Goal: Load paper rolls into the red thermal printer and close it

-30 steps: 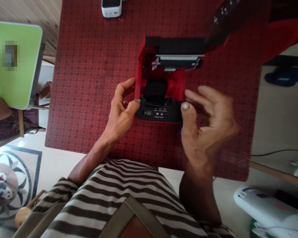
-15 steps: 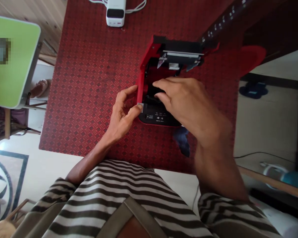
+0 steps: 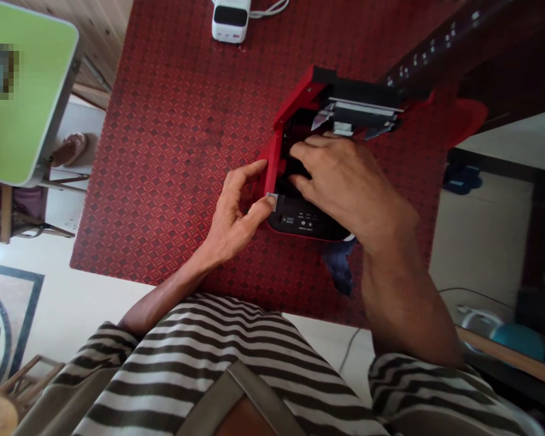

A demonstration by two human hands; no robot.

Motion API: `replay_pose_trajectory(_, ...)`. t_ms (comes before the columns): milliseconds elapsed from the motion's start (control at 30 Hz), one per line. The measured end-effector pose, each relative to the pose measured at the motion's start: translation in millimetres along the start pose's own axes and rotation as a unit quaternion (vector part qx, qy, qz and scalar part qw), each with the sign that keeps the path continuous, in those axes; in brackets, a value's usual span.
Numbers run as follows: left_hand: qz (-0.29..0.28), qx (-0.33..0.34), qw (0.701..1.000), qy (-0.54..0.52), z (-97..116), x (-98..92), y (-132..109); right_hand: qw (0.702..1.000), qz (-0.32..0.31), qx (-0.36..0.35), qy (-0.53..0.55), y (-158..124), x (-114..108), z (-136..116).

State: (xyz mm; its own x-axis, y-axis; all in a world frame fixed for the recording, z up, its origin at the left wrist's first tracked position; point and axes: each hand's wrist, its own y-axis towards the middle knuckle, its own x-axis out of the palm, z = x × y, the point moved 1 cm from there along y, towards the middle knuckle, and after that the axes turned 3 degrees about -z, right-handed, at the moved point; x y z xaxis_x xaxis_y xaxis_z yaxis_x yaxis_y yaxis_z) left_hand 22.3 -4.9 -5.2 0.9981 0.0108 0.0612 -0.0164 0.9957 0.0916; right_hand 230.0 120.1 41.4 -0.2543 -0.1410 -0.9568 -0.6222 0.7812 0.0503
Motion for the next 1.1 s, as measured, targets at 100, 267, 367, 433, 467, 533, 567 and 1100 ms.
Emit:
replay_pose_trajectory(100, 0.001, -0.003, 1.0, -0.002, 1, 0.2, 0, 0.999, 0.016, 0.02, -0.025, -3, 1, -4)
replay_pose_trajectory(267, 0.004, -0.011, 1.0, 0.007, 2, -0.5, -1, 0.998, 0.06, 0.017, 0.001, -14, -10, -14)
replay_pose_trajectory(367, 0.003, -0.012, 1.0, 0.011, 3, -1.2, -1, 0.997, 0.079, 0.014, -0.011, -25, -23, -22)
replay_pose_trajectory(433, 0.003, -0.013, 1.0, 0.013, 4, -1.5, -1, 0.997, 0.071, 0.009, -0.016, -32, -34, -28)
replay_pose_trajectory(467, 0.004, -0.013, 1.0, 0.013, 4, -1.6, -1, 0.998, 0.066, 0.007, -0.018, -35, -40, -31)
replay_pose_trajectory(533, 0.007, -0.011, 1.0, 0.014, 4, -1.7, -1, 0.997, 0.07, 0.007, -0.019, -42, -51, -39)
replay_pose_trajectory(567, 0.008, -0.009, 1.0, 0.014, 4, -1.6, -2, 0.996, 0.085, 0.011, -0.02, -45, -58, -43)
replay_pose_trajectory(1100, -0.009, 0.024, 0.998, 0.049, -4, -16.5, 1, 0.857, 0.276, 0.153, 0.406, -108, -82, -61)
